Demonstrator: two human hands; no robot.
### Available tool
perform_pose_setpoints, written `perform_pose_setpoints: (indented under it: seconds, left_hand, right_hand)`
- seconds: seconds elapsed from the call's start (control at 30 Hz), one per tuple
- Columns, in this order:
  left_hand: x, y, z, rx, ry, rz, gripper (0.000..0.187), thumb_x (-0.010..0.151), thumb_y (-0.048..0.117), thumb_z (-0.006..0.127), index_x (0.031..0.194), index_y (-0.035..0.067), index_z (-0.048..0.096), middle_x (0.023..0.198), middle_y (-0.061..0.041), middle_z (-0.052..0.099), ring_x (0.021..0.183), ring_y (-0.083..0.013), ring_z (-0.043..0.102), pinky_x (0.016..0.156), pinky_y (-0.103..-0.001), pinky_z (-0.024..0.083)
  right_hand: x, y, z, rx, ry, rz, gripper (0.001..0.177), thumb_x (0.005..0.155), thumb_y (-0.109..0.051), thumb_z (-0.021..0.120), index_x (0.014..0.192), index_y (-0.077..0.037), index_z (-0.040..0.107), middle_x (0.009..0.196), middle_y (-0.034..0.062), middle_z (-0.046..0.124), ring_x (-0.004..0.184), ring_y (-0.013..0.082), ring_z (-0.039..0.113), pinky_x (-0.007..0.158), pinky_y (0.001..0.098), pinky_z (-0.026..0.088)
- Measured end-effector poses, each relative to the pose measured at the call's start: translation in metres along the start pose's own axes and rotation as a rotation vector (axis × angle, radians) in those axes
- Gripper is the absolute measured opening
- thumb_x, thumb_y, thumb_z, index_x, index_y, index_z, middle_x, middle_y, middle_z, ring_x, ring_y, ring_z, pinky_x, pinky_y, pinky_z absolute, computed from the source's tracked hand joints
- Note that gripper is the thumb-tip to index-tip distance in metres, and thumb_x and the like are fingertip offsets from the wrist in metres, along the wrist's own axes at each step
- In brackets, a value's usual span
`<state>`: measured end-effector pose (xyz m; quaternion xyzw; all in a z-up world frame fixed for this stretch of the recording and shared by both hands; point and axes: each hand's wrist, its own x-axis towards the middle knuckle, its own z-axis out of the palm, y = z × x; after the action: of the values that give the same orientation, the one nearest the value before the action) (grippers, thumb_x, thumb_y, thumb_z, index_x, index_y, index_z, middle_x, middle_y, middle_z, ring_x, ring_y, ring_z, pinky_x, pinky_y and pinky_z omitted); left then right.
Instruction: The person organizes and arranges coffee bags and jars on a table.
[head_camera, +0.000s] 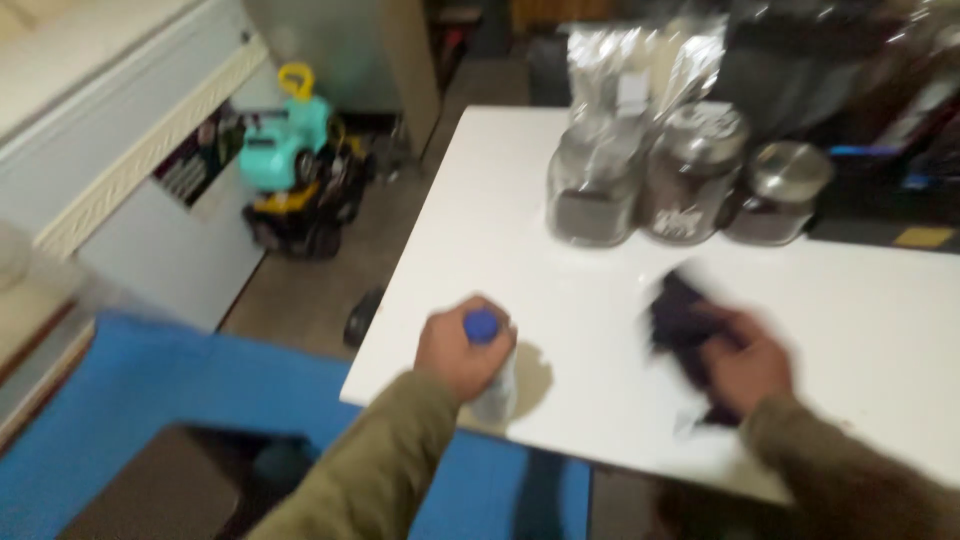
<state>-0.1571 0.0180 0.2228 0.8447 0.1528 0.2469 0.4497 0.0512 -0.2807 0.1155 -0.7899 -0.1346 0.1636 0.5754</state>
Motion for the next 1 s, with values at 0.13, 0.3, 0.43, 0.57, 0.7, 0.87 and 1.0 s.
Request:
perform_pose_setpoints:
  seconds: [0.13, 0.3, 0.43, 0.57, 0.7, 0.87, 1.0]
  left_hand:
    - [-0.001, -0.010, -0.014, 0.021, 0.092, -0.011, 0.022, 0.080, 0.029, 0.078, 0.088, 0.009, 0.074, 0.076, -0.012, 0.075, 0.070, -0.0217, 0.075, 0.069, -0.035, 0.061]
    - [-0.006, -0.016, -0.022, -0.008, 0.160, -0.001, 0.023, 0.082, 0.030, 0.077, 0.089, 0.008, 0.074, 0.078, -0.012, 0.076, 0.073, -0.0225, 0.076, 0.072, -0.035, 0.061]
    - [-0.009, -0.005, -0.028, -0.023, 0.168, -0.083, 0.024, 0.080, 0.030, 0.077, 0.090, 0.009, 0.074, 0.079, -0.011, 0.076, 0.074, -0.0226, 0.076, 0.073, -0.036, 0.061]
    - [-0.013, -0.007, -0.043, 0.090, 0.217, -0.059, 0.022, 0.079, 0.030, 0.078, 0.089, 0.010, 0.076, 0.078, -0.012, 0.076, 0.075, -0.0227, 0.074, 0.074, -0.036, 0.059]
    - [-0.024, -0.024, -0.071, 0.018, 0.289, -0.047, 0.021, 0.080, 0.028, 0.077, 0.089, 0.009, 0.075, 0.078, -0.011, 0.075, 0.073, -0.0215, 0.075, 0.073, -0.035, 0.060]
    - [-0.033, -0.051, -0.095, 0.032, 0.423, -0.126, 0.023, 0.079, 0.029, 0.077, 0.088, 0.008, 0.074, 0.078, -0.010, 0.075, 0.073, -0.0210, 0.074, 0.072, -0.035, 0.059]
    - [-0.050, -0.060, -0.109, 0.057, 0.496, -0.148, 0.023, 0.079, 0.029, 0.078, 0.088, 0.008, 0.074, 0.079, -0.009, 0.075, 0.073, -0.0203, 0.074, 0.072, -0.034, 0.059]
  right_hand:
    - [0.044, 0.015, -0.038, -0.547, 0.448, -0.381, 0.049, 0.087, -0.010, 0.069, 0.136, -0.014, 0.069, 0.124, 0.0195, 0.071, 0.114, 0.0349, 0.067, 0.102, 0.0422, 0.052]
    - [0.034, 0.012, 0.032, -0.731, 0.227, -0.227, 0.056, 0.081, -0.011, 0.071, 0.137, -0.015, 0.067, 0.124, 0.0234, 0.068, 0.114, 0.0432, 0.065, 0.101, 0.0487, 0.051]
    - [-0.031, -0.025, 0.116, -0.534, -0.210, -0.364, 0.063, 0.074, 0.001, 0.069, 0.134, -0.017, 0.063, 0.129, 0.0148, 0.065, 0.118, 0.0343, 0.064, 0.102, 0.0416, 0.051]
    - [-0.052, -0.037, 0.132, -0.369, -0.850, -0.532, 0.060, 0.068, 0.011, 0.067, 0.123, -0.013, 0.071, 0.121, 0.0097, 0.074, 0.115, 0.0249, 0.070, 0.100, 0.0366, 0.053]
    - [-0.009, -0.023, 0.113, -0.237, -0.719, -0.187, 0.053, 0.073, 0.014, 0.053, 0.112, -0.010, 0.080, 0.103, 0.0157, 0.083, 0.097, 0.0229, 0.077, 0.091, 0.0358, 0.062]
    - [0.037, -0.073, 0.125, -0.441, -0.199, -0.347, 0.057, 0.087, -0.004, 0.063, 0.142, -0.017, 0.059, 0.130, 0.0161, 0.065, 0.115, 0.0308, 0.064, 0.101, 0.0395, 0.050]
    - [0.029, -0.051, 0.176, -0.686, -0.226, -0.386, 0.066, 0.083, -0.004, 0.070, 0.145, -0.018, 0.053, 0.139, 0.0203, 0.056, 0.123, 0.0394, 0.056, 0.106, 0.0434, 0.044]
